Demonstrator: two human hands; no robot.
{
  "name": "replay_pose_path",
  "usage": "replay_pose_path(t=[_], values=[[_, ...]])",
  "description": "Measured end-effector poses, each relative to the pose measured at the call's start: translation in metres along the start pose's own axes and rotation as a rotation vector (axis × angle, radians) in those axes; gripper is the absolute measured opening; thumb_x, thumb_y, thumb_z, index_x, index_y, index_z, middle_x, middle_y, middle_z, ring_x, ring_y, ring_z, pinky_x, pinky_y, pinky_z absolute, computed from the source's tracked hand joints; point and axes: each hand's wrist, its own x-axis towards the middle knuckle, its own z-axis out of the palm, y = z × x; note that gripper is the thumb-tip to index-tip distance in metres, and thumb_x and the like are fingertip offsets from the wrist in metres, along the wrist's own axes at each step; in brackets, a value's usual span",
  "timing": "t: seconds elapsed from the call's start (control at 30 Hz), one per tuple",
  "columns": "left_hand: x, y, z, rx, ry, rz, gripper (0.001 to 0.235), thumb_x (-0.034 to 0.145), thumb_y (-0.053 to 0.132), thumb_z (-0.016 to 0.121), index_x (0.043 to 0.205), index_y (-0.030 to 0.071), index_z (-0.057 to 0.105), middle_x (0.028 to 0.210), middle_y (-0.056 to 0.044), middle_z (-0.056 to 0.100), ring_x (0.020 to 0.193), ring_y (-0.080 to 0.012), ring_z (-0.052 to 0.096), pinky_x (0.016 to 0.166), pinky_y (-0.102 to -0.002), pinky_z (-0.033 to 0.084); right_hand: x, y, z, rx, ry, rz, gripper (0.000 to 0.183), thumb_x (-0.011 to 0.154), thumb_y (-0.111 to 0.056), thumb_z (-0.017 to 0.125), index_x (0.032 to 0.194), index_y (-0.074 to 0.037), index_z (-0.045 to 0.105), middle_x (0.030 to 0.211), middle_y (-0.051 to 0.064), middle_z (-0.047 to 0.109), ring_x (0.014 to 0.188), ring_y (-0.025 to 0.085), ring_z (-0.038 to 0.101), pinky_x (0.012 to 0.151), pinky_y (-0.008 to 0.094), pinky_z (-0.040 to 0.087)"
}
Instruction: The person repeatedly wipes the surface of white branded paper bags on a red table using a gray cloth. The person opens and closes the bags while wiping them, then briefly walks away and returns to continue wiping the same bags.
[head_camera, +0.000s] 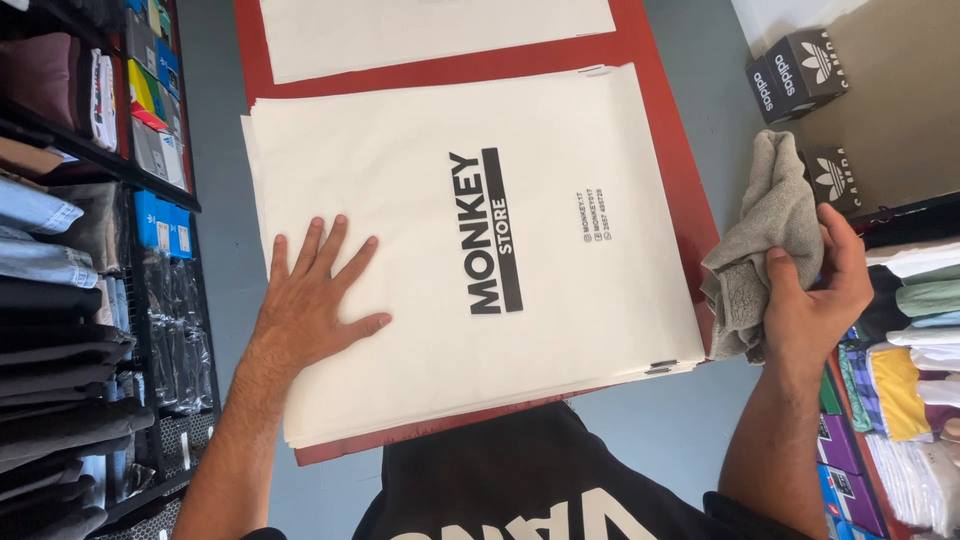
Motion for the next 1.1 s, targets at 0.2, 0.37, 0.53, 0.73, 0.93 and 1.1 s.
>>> replay_pose_path(t=[0.2,0.37,0.53,0.73,0.93,1.1], values=[[-0.006,0.005,-0.004,-0.074,0.082,-0.029,0.091,0.094,0.068,0.051,0.166,0.021,0.021,0.173,-0.016,0.014,0.159,-0.0360,0.010,0.123,-0.064,0.007,0.032,-0.062,0.032,0.062,-0.059,-0.331,0.049,0.099,0.018,0.063,0.148,0.022,0.057,0.136,0.036,0.061,0.124,0.043,0.059,0.110,0.049,0.047],[-0.001,-0.017,-0.006,-0.153,0.188,-0.166,0.080,0.103,0.053,0.047,0.165,0.010,0.022,0.172,-0.018,0.014,0.160,-0.0348,0.009,0.124,-0.062,0.010,0.033,-0.180,0.183,0.067,-0.318,-0.443,0.056,0.092,-0.003,0.056,0.146,-0.019,0.055,0.146,0.021,0.056,0.132,0.041,0.058,0.099,0.055,0.053],[0.012,-0.020,-0.002,-0.303,0.096,-0.229,0.078,0.102,0.049,0.042,0.164,0.007,0.019,0.173,-0.012,0.013,0.160,-0.0334,0.006,0.123,-0.061,0.009,-0.004,-0.248,0.375,-0.182,-0.725,-0.530,0.070,0.084,-0.010,0.064,0.150,-0.024,0.044,0.144,0.018,0.047,0.131,0.042,0.044,0.107,0.051,0.044],[0.012,-0.020,-0.001,-0.148,-0.124,-0.374,0.090,0.097,0.065,0.040,0.165,0.010,0.020,0.174,-0.013,0.013,0.161,-0.0296,0.007,0.126,-0.062,0.013,-0.001,-0.154,0.415,-0.419,-0.479,-0.540,0.063,0.074,-0.024,0.084,0.133,-0.035,0.064,0.124,0.003,0.061,0.116,0.028,0.061,0.076,0.047,0.058],[0.010,-0.025,0.006,-0.150,0.040,-0.284,0.090,0.098,0.058,0.042,0.163,0.001,0.016,0.173,-0.014,0.011,0.159,-0.0323,0.007,0.120,-0.066,0.012,0.154,0.123,0.257,-1.189,-0.401,0.169,0.071,0.082,-0.013,0.071,0.148,-0.024,0.049,0.148,0.021,0.039,0.115,0.036,0.056,0.079,0.057,0.049],[0.010,-0.020,-0.002,-0.182,0.016,-0.304,0.089,0.098,0.055,0.043,0.164,0.001,0.016,0.173,-0.015,0.011,0.159,-0.0332,0.006,0.120,-0.066,0.010,0.171,0.076,0.161,-0.769,0.119,-0.064,0.041,0.069,-0.003,0.065,0.107,-0.016,0.071,0.107,0.013,0.060,0.096,0.035,0.056,0.060,0.051,0.054]])
